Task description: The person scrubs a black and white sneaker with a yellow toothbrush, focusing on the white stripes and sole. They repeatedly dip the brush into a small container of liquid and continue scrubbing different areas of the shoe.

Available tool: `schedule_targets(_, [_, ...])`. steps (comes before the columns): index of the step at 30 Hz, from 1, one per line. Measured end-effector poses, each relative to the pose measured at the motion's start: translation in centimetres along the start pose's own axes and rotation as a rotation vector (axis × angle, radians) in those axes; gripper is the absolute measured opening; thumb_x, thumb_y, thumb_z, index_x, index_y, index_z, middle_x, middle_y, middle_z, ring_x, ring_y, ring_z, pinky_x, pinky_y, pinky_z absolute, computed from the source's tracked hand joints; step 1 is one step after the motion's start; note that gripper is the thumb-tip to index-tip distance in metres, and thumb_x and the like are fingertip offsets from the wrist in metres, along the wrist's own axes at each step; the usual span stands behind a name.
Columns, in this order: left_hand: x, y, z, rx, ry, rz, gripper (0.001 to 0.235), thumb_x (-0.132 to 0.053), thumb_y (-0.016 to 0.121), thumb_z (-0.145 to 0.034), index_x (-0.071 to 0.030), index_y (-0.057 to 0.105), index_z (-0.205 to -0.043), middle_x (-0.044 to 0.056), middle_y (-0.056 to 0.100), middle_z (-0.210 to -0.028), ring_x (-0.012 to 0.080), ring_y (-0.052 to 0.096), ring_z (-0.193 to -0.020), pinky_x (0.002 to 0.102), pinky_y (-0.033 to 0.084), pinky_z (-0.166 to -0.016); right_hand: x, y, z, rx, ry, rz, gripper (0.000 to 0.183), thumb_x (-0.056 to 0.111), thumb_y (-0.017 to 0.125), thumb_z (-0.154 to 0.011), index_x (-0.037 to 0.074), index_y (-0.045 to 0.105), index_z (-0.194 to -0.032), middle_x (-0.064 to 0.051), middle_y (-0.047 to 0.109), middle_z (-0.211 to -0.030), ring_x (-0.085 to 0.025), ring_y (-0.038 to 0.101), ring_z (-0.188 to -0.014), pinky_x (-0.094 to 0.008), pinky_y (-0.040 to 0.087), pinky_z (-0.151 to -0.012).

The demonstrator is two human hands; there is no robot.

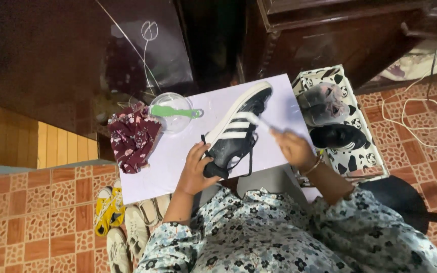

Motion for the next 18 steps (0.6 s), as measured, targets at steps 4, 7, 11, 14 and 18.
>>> schedule_targets(4, [0.0, 0.4, 0.6, 0.009, 0.023, -0.014, 0.06, -0.045, 0.087, -0.074, -0.014, 0.055, -0.114, 0.016, 0.056, -0.144, 0.0414, 0.048, -0.136, 0.058, 0.038, -0.117, 8.9, -0.7, -1.2, 0.194, -0.223, 0.002, 0.038, 0.018, 0.055, -0.095, 0.026, 0.071, -0.129, -0.001, 0.066, -0.085, -0.025, 0.068, -0.059, -0.037, 0.059, -0.061])
schedule_targets(7, [0.1, 0.6, 0.3, 0.02, 0.023, -0.026, 0.061, -0.043, 0.09, -0.071, -0.014, 0.055, -0.112, 0.016, 0.055, -0.144, 0.0417, 0.049, -0.135, 0.058, 0.038, -0.118, 5.3, -0.4, -2.3, 0.1, -0.166, 0.069, 0.034, 0.017, 0.056, -0.098, 0.026, 0.076, -0.124, -0.004, 0.066, -0.077, -0.027, 0.069, -0.062, -0.037, 0.057, -0.061])
schedule_targets(11, [-0.1, 0.1, 0.0, -0.007, -0.01, 0.005, 0.061, -0.043, 0.089, -0.073, -0.013, 0.054, -0.113, 0.016, 0.054, -0.145, 0.0416, 0.047, -0.136, 0.058, 0.036, -0.119, -0.1, -1.5, -3.1, -0.072, 0.038, 0.272, 0.038, 0.015, 0.063, -0.099, 0.023, 0.071, -0.135, -0.005, 0.064, -0.076, -0.023, 0.068, -0.071, -0.035, 0.056, -0.066])
schedule_targets(14, [0.1, 0.0, -0.5, -0.032, -0.028, 0.014, 0.063, -0.043, 0.09, -0.071, -0.014, 0.054, -0.113, 0.016, 0.054, -0.145, 0.0413, 0.047, -0.137, 0.057, 0.036, -0.119, 2.0, -1.9, -4.2, -0.133, 0.121, 0.134, 0.043, 0.01, 0.066, -0.097, 0.02, 0.069, -0.139, -0.01, 0.068, -0.083, -0.027, 0.07, -0.081, -0.038, 0.057, -0.073])
schedule_targets(18, [-0.2, 0.0, -0.2, -0.015, -0.015, 0.028, 0.063, -0.043, 0.089, -0.072, -0.013, 0.054, -0.114, 0.016, 0.053, -0.147, 0.0412, 0.046, -0.138, 0.057, 0.036, -0.119, 4.6, -1.3, -2.1, -0.115, 0.197, -0.08, 0.046, 0.001, 0.06, -0.096, 0.012, 0.066, -0.141, -0.018, 0.073, -0.106, -0.033, 0.07, -0.098, -0.042, 0.056, -0.086])
Point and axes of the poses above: each hand's wrist, its own z-axis away from the middle knuckle, its own y-axis out of the palm, x = y × z, the point moved 4 cm from there along -z, towards the middle knuckle
